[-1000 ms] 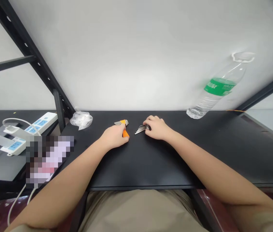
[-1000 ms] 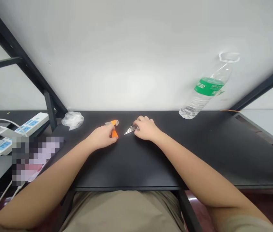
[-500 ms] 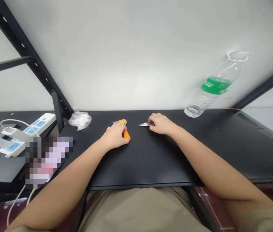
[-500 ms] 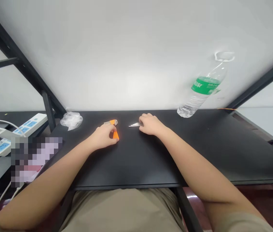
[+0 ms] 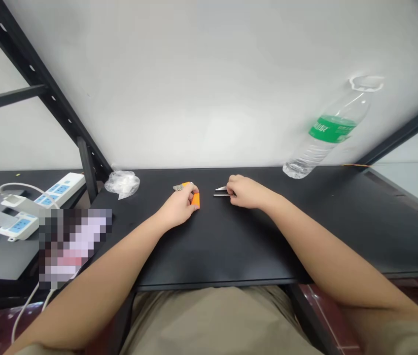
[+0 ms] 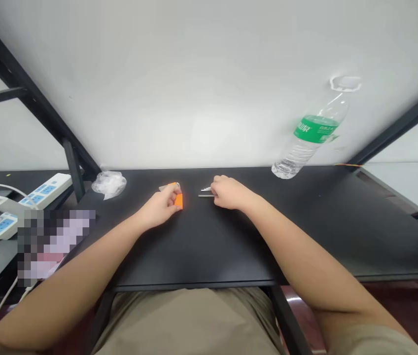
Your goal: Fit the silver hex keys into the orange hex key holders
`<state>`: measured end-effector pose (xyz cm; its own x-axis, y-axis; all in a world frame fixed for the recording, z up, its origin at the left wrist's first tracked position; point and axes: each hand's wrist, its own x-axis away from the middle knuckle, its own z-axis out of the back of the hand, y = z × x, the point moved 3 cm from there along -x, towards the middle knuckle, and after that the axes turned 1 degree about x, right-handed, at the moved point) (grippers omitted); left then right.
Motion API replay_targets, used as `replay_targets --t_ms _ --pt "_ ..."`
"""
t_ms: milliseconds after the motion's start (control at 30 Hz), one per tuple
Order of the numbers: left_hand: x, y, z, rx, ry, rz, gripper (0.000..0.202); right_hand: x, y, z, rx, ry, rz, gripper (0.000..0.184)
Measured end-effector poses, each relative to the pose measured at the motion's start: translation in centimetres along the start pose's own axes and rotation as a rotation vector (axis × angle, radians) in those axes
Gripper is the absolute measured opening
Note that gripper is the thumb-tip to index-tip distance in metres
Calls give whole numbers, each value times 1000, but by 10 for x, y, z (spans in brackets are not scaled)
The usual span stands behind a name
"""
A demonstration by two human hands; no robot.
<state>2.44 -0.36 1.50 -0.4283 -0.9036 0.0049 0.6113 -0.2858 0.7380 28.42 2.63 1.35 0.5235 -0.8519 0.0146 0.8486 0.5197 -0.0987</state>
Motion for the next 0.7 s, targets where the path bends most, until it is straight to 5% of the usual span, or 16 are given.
replay_targets --t_ms 233,700 --pt "-10 -13 -2 274 144 1 39 6 -17 14 -350 149 178 19" --pt "-10 -10 -6 537 128 -35 45 10 -28 20 -641 182 161 22"
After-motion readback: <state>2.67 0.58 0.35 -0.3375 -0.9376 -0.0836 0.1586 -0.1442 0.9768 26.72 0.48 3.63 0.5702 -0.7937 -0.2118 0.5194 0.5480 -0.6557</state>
